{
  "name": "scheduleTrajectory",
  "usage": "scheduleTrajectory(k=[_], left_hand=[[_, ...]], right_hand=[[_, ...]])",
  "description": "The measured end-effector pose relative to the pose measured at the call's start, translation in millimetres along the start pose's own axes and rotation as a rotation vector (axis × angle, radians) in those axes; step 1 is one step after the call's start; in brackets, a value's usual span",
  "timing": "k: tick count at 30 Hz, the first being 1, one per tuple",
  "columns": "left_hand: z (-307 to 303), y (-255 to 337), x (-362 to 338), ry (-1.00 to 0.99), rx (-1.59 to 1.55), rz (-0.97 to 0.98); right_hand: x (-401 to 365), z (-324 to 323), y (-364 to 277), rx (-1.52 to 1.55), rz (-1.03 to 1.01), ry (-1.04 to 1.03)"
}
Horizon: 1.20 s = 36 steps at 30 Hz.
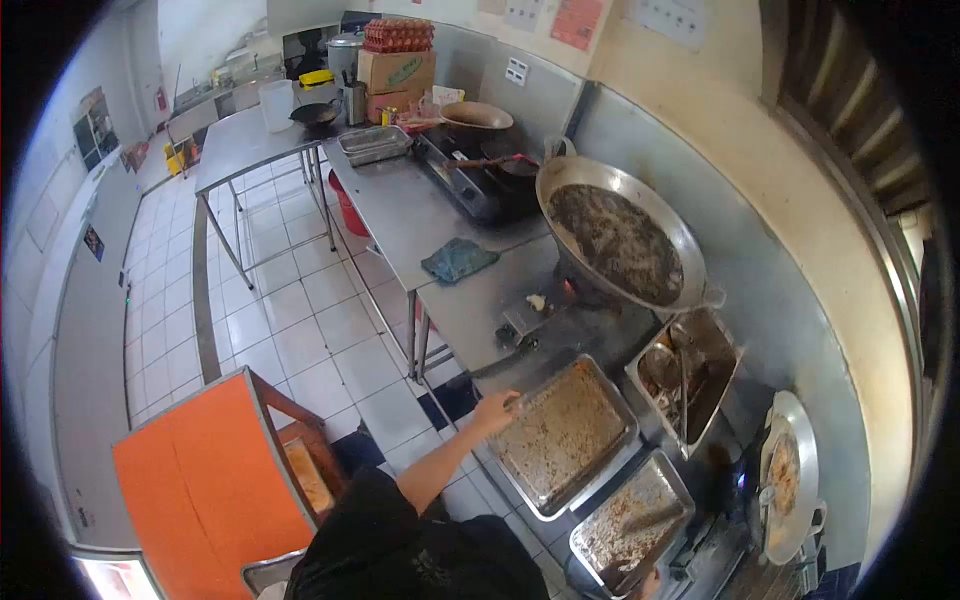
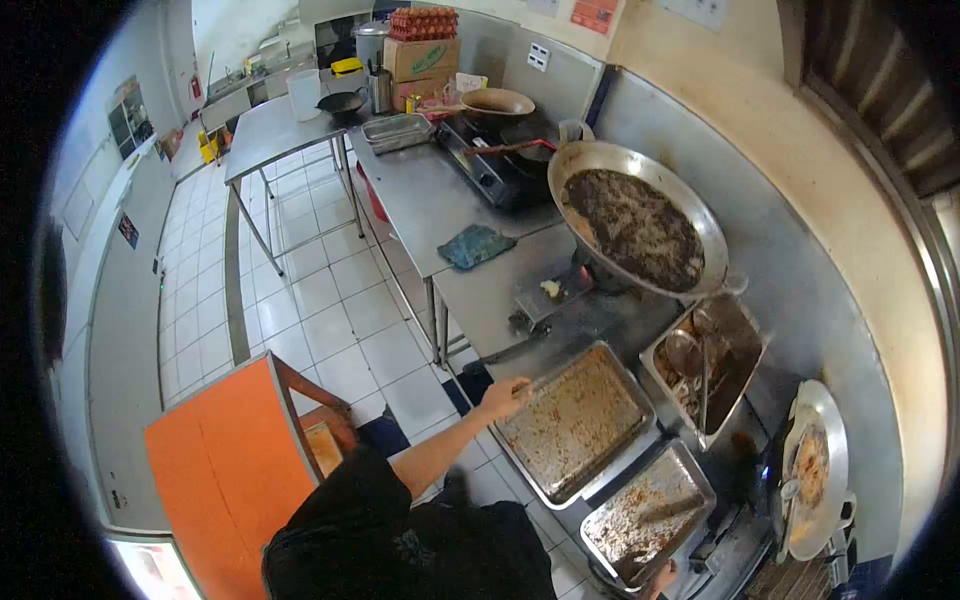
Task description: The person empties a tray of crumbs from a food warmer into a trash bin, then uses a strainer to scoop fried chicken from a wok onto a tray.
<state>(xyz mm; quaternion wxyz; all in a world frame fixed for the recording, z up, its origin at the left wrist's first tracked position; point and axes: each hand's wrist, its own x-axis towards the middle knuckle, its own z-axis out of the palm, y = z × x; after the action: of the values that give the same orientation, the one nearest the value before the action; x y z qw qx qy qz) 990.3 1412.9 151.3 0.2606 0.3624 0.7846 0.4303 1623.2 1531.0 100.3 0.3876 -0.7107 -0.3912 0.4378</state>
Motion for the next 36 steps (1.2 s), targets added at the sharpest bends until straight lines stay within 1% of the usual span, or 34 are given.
scheduleTrajectory(k=[1, 2, 6, 8, 11, 12, 14, 15, 17, 18, 20, 21, 23, 24, 26, 27, 28, 29, 30, 31, 32, 33, 34, 35, 36], left_hand=[[-7.1, 14.6, 3.2, -0.138, -0.128, -0.133], [4.9, 3.2, 10.7, -0.047, -0.042, 0.003], [27.4, -8.0, 13.3, -0.107, -0.087, -0.039], [49.3, -26.5, 17.4, -0.021, -0.323, -0.093], [39.2, -17.7, 1.4, 0.023, -0.371, -0.064], [35.9, -15.9, -4.9, 0.021, -0.376, -0.064], [32.5, -18.3, -14.0, -0.066, -0.398, -0.079], [32.7, -23.4, -16.4, -0.069, -0.401, -0.081], [37.2, -32.6, -19.4, -0.12, -0.25, -0.04], [40.4, -32.0, -23.6, -0.122, -0.247, -0.038], [47.4, -28.1, -28.5, 0.147, -0.337, -0.051], [46.0, -26.3, -27.9, 0.144, -0.337, -0.044], [38.3, -26.0, -29.4, 0.127, -0.211, -0.097], [39.9, -24.7, -27.4, 0.114, -0.204, -0.086], [39.9, -32.3, -25.1, 0.229, -0.223, 0.032], [42.4, -35.2, -23.9, 0.22, -0.245, 0.002], [47.9, -40.7, -21.4, 0.199, -0.267, -0.022], [52.8, -55.2, -17.0, 0.142, -0.33, -0.093], [46.9, -59.3, -17.2, 0.246, -0.329, 0.083], [63.0, -107.6, -7.2, 0.239, -0.634, 0.061], [56.1, -138.9, 3.6, 0.378, -0.322, 0.532], [51.0, -166.2, -0.2, 0.281, -0.25, 0.176], [19.4, -111.9, -33.0, 0.329, -0.853, -0.412], [22.1, -163.6, -41.5, 0.372, -0.91, -0.341], [17.9, -168.1, -59.2, 0.466, -0.818, -0.399]], right_hand=[[-5.3, 4.2, -8.4, 0.005, -0.007, 0.02], [-9.2, 11.1, -15.8, 0.005, -0.012, 0.033], [-27.6, 35.5, -41.9, 0.027, -0.014, 0.074], [-35.3, 45.2, -58.5, 0.05, -0.022, 0.091], [-45.0, 50.3, -83.3, 0.096, -0.034, 0.137], [-48.4, 50.5, -90.1, 0.117, -0.042, 0.153], [-56.7, 46.2, -105.5, 0.162, -0.052, 0.195], [-60.4, 42.9, -112.9, 0.185, -0.058, 0.215], [-68.5, 32.8, -128.0, 0.25, -0.072, 0.267], [-73.3, 24.7, -135.4, 0.289, -0.075, 0.298], [-80.2, 7.5, -148.2, 0.394, -0.094, 0.364], [-83.7, -2.5, -154.5, 0.447, -0.107, 0.392], [-88.6, -26.5, -167.2, 0.559, -0.138, 0.44], [-88.1, -42.4, -170.6, 0.62, -0.151, 0.464], [-84.4, -74.2, -176.0, 0.787, -0.188, 0.461], [-82.4, -98.1, -174.1, 0.886, -0.211, 0.422], [-70.7, -127.6, -168.2, 1.056, -0.173, 0.257], [-43.2, -160.2, -157.8, 1.225, -0.15, 0.083], [-35.4, -176.7, -159.7, 1.214, -0.163, -0.045], [-27.6, -187.4, -157.7, 1.255, -0.195, -0.201], [-56.0, -166.2, -185.1, 1.213, -0.164, -0.162], [-40.2, -178.3, -175.7, 1.021, -0.235, -0.268], [-45.0, -169.8, -187.4, 0.959, -0.236, -0.244], [-52.5, -160.0, -202.3, 0.91, -0.207, -0.202], [-59.6, -149.6, -213.9, 0.882, -0.216, -0.142]])
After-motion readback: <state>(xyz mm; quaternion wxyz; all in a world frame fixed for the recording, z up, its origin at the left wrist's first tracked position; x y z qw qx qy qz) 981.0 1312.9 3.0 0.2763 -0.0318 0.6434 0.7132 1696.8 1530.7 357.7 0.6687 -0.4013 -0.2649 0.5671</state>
